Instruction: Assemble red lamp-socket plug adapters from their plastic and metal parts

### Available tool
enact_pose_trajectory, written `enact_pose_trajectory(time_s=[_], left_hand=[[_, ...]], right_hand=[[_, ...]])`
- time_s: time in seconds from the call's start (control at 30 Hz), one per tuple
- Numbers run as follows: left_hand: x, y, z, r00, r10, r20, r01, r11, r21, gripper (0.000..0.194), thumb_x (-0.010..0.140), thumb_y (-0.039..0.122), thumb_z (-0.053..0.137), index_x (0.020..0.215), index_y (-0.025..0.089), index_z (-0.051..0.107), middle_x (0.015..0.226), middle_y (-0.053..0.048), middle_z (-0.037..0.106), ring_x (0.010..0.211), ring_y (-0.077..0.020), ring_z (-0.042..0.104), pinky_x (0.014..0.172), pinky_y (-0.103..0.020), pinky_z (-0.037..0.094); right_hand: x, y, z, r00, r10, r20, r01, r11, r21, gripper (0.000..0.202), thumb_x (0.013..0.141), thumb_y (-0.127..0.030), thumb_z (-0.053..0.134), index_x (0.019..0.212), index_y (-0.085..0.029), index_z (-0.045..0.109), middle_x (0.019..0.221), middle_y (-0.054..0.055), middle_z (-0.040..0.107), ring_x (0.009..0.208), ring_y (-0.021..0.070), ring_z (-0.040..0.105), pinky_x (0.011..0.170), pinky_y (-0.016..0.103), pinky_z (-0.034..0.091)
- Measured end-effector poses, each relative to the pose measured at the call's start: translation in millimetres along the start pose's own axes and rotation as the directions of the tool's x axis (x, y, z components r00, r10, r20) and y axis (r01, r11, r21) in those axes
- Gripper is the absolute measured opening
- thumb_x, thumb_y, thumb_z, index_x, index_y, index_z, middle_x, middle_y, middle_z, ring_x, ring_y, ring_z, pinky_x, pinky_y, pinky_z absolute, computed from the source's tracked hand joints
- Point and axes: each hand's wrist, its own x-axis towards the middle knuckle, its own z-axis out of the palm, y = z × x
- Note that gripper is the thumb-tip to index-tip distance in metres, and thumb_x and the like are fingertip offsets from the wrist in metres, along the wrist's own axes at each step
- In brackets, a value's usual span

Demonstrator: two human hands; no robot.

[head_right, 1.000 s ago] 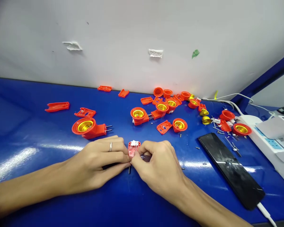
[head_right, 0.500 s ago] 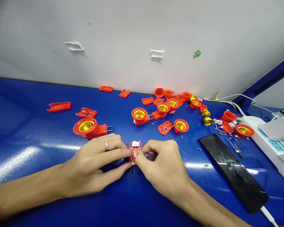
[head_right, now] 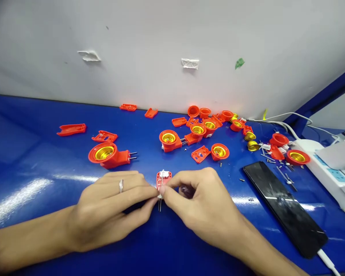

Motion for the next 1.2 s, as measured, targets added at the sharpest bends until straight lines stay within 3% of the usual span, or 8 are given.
enact_pose_trajectory(time_s=[0.1, 0.2, 0.33, 0.53, 0.7, 0.87, 1.0, 1.2], left_hand=[[0.4, -2.3, -1.6, 0.999, -0.038, 0.036, 0.039, 0.999, -0.038, 0.011, 0.087, 0.003, 0.06, 0.091, 0.012, 0.065, 0.065, 0.0, 0.06, 0.057, -0.0117, 0.054, 0.059, -0.026, 0.044], [-0.9, -3.9, -0.2, 0.997, -0.033, 0.066, 0.035, 0.999, -0.028, 0.01, 0.088, 0.004, 0.059, 0.09, 0.014, 0.064, 0.065, 0.002, 0.058, 0.057, -0.0115, 0.052, 0.059, -0.026, 0.042], [-2.0, -3.7, 5.0, 0.997, -0.036, 0.066, 0.038, 0.999, -0.024, 0.012, 0.089, 0.005, 0.058, 0.09, 0.015, 0.063, 0.063, 0.003, 0.056, 0.055, -0.0113, 0.048, 0.057, -0.026, 0.04], [0.3, -4.8, 2.9, 0.997, -0.026, 0.075, 0.028, 0.999, -0.035, 0.012, 0.087, 0.006, 0.06, 0.093, 0.015, 0.064, 0.066, 0.001, 0.06, 0.056, -0.012, 0.051, 0.056, -0.027, 0.042], [-1.4, -9.5, -5.0, 0.986, 0.024, 0.163, -0.025, 1.0, 0.004, 0.009, 0.085, 0.01, 0.064, 0.091, 0.014, 0.069, 0.073, -0.004, 0.065, 0.06, -0.0145, 0.055, 0.057, -0.03, 0.042], [-4.5, -13.2, -3.0, 0.985, 0.03, 0.17, -0.034, 0.999, 0.02, 0.009, 0.089, 0.011, 0.061, 0.09, 0.015, 0.069, 0.072, -0.002, 0.064, 0.06, -0.0138, 0.053, 0.057, -0.03, 0.04], [-4.8, -13.2, -1.7, 0.98, 0.036, 0.194, -0.038, 0.999, 0.01, 0.009, 0.091, 0.014, 0.06, 0.091, 0.015, 0.069, 0.071, -0.001, 0.063, 0.061, -0.0133, 0.052, 0.057, -0.03, 0.039], [-3.5, -13.3, -0.8, 0.975, 0.061, 0.216, -0.062, 0.998, 0.0, 0.011, 0.092, 0.013, 0.059, 0.094, 0.015, 0.069, 0.071, -0.002, 0.063, 0.059, -0.0147, 0.05, 0.054, -0.031, 0.035]], right_hand=[[-4.4, 0.9, -12.3, 0.995, 0.0, 0.097, 0.009, 0.996, -0.091, 0.018, 0.087, -0.035, 0.064, 0.076, -0.025, 0.075, 0.047, -0.007, 0.041, 0.045, 0.0078, 0.03, 0.041, 0.023, 0.021], [-7.5, 2.1, -11.4, 0.99, 0.023, 0.141, 0.004, 0.981, -0.194, 0.024, 0.089, -0.037, 0.062, 0.071, -0.025, 0.071, 0.047, -0.007, 0.042, 0.044, 0.0076, 0.031, 0.042, 0.024, 0.021], [-9.7, 5.9, 4.0, 0.993, -0.084, 0.086, 0.106, 0.945, -0.309, 0.03, 0.09, -0.031, 0.056, 0.063, -0.023, 0.062, 0.05, -0.006, 0.048, 0.047, 0.0088, 0.037, 0.047, 0.025, 0.025], [-16.5, 21.0, 18.2, 0.986, -0.163, -0.026, 0.135, 0.887, -0.442, 0.032, 0.088, -0.024, 0.053, 0.057, -0.022, 0.048, 0.046, -0.007, 0.042, 0.044, 0.0095, 0.03, 0.049, 0.027, 0.024], [-21.7, 36.8, 28.7, 0.897, -0.435, -0.074, 0.278, 0.688, -0.67, 0.029, 0.09, -0.019, 0.05, 0.061, -0.022, 0.05, 0.046, -0.006, 0.045, 0.039, 0.0107, 0.039, 0.05, 0.03, 0.024], [-21.5, 39.5, 34.9, 0.819, -0.572, -0.043, 0.336, 0.539, -0.772, 0.027, 0.091, -0.016, 0.051, 0.065, -0.022, 0.052, 0.048, -0.005, 0.048, 0.039, 0.0136, 0.045, 0.05, 0.033, 0.021], [-20.2, 36.2, 36.3, 0.793, -0.609, -0.004, 0.378, 0.499, -0.78, 0.03, 0.091, -0.012, 0.049, 0.063, -0.022, 0.049, 0.049, -0.005, 0.049, 0.038, 0.0125, 0.046, 0.05, 0.033, 0.022], [-19.6, 36.2, 37.9, 0.796, -0.604, -0.028, 0.352, 0.501, -0.791, 0.03, 0.091, -0.012, 0.048, 0.062, -0.022, 0.05, 0.049, -0.004, 0.05, 0.04, 0.0129, 0.047, 0.05, 0.033, 0.021]])
